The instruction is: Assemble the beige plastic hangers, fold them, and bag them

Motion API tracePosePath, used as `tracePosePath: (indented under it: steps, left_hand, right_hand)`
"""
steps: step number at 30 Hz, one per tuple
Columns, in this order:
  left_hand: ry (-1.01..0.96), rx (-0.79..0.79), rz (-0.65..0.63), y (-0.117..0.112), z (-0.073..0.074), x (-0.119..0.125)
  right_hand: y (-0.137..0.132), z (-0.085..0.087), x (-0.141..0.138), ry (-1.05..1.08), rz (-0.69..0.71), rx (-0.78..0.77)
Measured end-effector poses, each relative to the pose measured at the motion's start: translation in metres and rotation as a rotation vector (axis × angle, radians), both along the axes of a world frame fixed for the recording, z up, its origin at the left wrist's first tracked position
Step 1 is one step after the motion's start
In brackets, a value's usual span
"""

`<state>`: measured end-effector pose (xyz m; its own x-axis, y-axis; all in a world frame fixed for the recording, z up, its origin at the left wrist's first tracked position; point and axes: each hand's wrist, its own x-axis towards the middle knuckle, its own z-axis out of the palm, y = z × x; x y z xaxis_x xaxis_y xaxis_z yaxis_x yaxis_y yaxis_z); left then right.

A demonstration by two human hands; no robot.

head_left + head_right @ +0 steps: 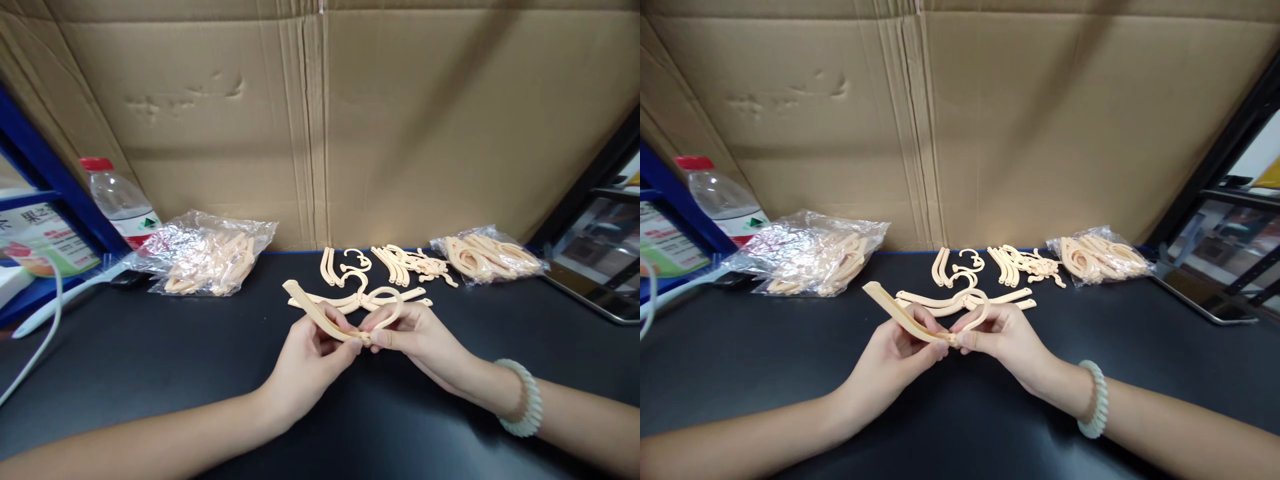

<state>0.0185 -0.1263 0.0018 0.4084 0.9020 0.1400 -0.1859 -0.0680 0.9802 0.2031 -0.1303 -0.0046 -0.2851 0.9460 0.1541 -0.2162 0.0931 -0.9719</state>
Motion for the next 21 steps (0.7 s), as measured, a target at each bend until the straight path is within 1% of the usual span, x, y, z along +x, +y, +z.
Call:
tracePosePath:
  steps: [3, 9, 13, 17, 19, 21]
  left_hand:
    - [0.023, 0.013, 0.02, 0.0007, -0.0002, -0.001]
    - [0.044, -0.014, 0.007, 0.0005, 0.0001, -0.0018]
    - [0.071, -0.001, -0.026, 0.0013, -0.0008, -0.0014]
    - [0.077, -0.022, -0.06, 0.0026, 0.0001, -0.0011]
    - [0.081, -0.043, -0.08, 0.0029, 0.0011, -0.0012]
    - [0.113, -0.047, -0.094, 0.0029, 0.0022, -0.0015]
  right_hand:
    - [-0.0007, 0.0021, -0.0005, -0.026, -0.023, 0.019]
    - [-0.0015, 0.0007, -0.0017, -0.03, 0.003, 0.008]
    - [-0.0011, -0.0014, -0.001, -0.051, 0.01, 0.004]
    - [-0.0029, -0.001, -0.0022, -0.055, 0.024, -0.006]
    - [-0.004, 0.0013, -0.0022, -0.076, 0.008, 0.019]
    - [-0.002, 0.0062, 0.0016, -0.148, -0.032, 0.096]
